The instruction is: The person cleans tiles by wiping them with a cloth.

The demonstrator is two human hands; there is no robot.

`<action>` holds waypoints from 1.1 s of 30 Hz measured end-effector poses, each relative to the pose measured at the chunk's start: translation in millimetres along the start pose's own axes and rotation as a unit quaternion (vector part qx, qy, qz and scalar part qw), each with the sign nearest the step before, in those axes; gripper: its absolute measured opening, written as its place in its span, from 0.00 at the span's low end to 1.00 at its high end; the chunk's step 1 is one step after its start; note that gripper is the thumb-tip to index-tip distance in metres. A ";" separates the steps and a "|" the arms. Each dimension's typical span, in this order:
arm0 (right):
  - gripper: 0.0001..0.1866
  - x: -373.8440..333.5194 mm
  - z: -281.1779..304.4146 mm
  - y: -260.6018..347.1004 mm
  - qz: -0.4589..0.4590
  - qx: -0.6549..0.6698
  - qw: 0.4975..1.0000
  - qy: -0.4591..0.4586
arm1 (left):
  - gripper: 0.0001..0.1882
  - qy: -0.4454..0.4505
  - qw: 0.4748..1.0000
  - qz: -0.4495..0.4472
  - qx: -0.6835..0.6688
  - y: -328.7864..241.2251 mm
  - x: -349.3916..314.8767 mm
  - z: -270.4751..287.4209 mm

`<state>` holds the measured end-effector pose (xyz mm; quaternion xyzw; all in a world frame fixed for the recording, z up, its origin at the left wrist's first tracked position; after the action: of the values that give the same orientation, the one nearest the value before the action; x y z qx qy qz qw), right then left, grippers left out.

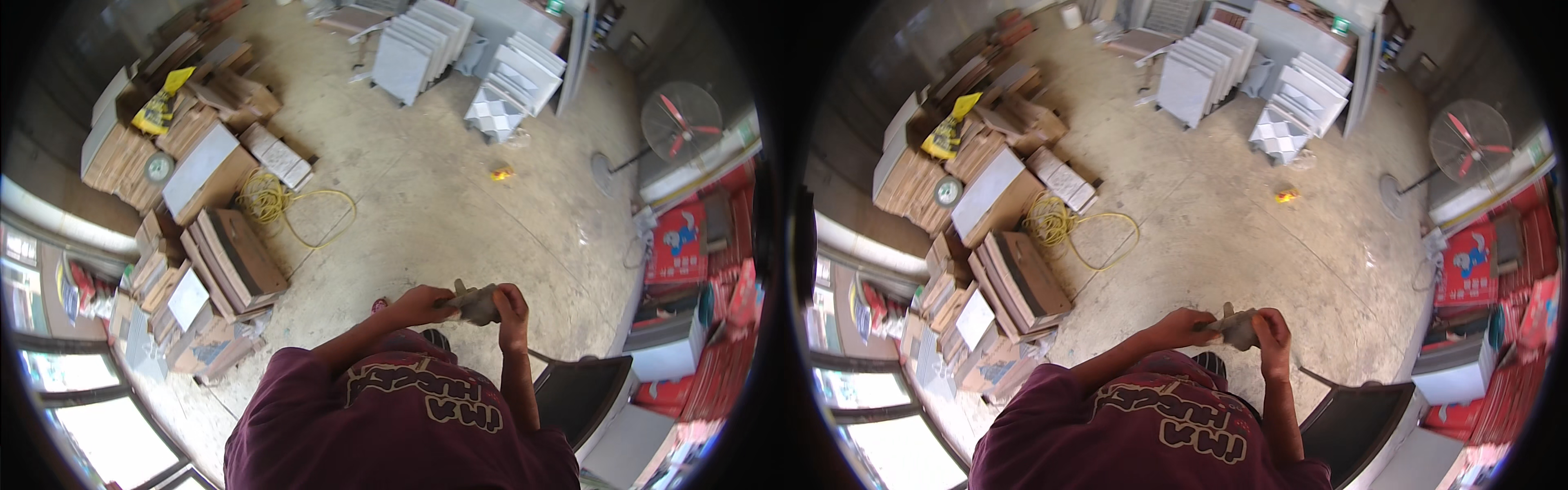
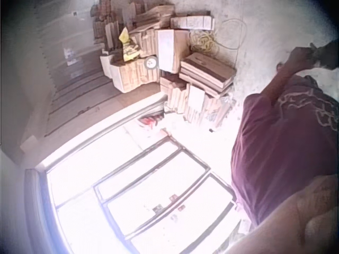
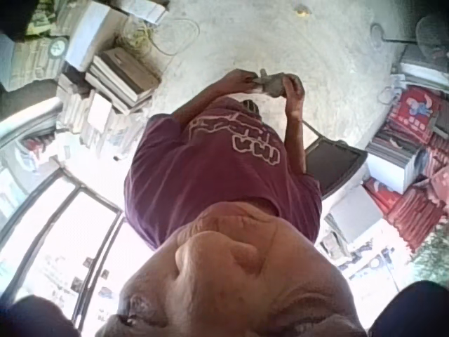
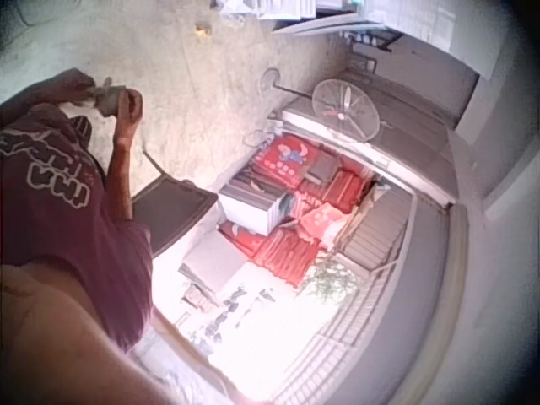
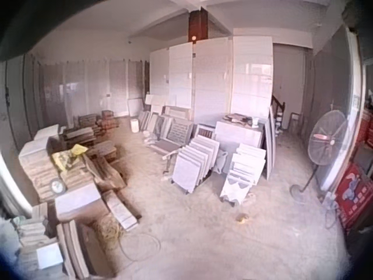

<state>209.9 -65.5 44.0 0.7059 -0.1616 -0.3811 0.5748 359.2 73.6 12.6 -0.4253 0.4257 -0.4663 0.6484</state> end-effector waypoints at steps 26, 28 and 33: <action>0.30 242.7 31.9 54.1 0.027 -0.356 0.872 0.335 | 0.14 -0.297 0.921 -0.039 -0.250 -50.9 162.2 53.2; 0.24 254.4 33.1 50.7 0.032 -0.338 0.878 0.338 | 0.16 -0.297 0.919 -0.049 -0.254 -53.2 166.5 65.2; 0.17 304.1 19.5 37.6 0.035 -0.318 0.895 0.310 | 0.18 -0.313 0.910 -0.063 -0.263 -53.6 176.0 105.6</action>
<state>403.5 -292.3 -29.0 0.5616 0.1299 -0.1541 0.8025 482.0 -91.1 65.2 -0.7307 0.2802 -0.2200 0.5825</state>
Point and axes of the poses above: each hand's wrist, its own x-axis towards the middle knuckle, its own z-axis out of the back of the hand, y = z × x, the point moved 3 cm from there along x, towards the middle knuckle, and after that the axes turned 5 degrees about -z, right-handed, at the moved point
